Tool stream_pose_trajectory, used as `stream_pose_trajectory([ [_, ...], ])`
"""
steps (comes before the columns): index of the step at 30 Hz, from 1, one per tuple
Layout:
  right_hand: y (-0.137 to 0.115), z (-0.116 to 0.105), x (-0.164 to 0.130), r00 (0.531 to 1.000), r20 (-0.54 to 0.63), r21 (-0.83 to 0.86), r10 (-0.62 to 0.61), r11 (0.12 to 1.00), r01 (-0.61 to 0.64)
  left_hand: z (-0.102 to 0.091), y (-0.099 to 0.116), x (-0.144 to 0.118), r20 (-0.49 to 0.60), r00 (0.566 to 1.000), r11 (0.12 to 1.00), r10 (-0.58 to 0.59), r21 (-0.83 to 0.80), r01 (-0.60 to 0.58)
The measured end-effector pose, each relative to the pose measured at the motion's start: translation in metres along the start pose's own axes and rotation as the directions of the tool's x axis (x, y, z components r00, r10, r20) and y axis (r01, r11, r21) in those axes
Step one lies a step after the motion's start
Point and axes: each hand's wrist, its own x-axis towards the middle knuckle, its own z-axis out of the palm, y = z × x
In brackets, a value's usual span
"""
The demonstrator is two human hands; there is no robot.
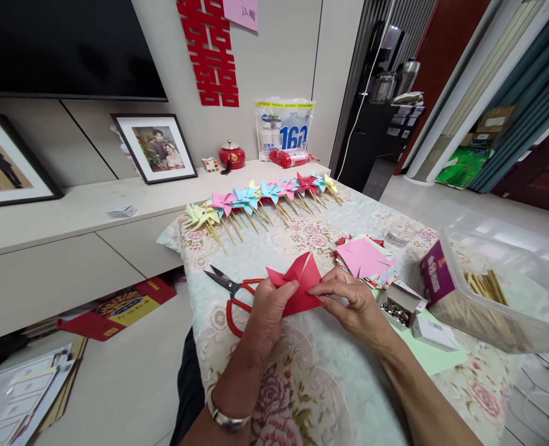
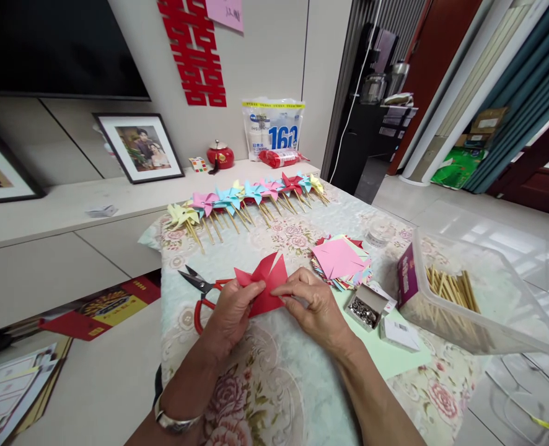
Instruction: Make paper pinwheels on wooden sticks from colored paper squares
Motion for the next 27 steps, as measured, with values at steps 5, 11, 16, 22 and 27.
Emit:
stream_pose_trajectory([
  [5, 0.0002, 0.0014, 0.0000, 0.999, 0.028, 0.040, -0.023, 0.999, 0.022, -0.0027, -0.0048, 0.0036, -0.043, 0.999, 0.996, 0.025, 0.087, -0.021],
  [11, -0.0063, -0.0002, 0.0025, 0.992, 0.087, 0.042, 0.092, 0.994, -0.096, -0.0042, -0.0064, 0.0031, -0.038, 0.999, 0.985, 0.036, 0.173, -0.029],
  [16, -0.0070, 0.0006, 0.0037, 0.978, 0.097, 0.018, 0.184, 0.982, -0.187, -0.0058, -0.0077, 0.0025, 0.008, 0.997, 0.961, 0.072, 0.268, -0.072],
  [22, -0.0059, 0.0039, 0.0038, 0.947, 0.090, -0.021, 0.308, 0.951, -0.307, -0.0062, -0.0077, 0.0009, 0.054, 0.995, 0.941, 0.087, 0.323, -0.100],
  [27, -0.0031, 0.0068, 0.0032, 0.923, 0.071, -0.051, 0.377, 0.926, -0.374, -0.0040, -0.0063, -0.0011, 0.070, 0.995, 0.933, 0.077, 0.347, -0.096],
])
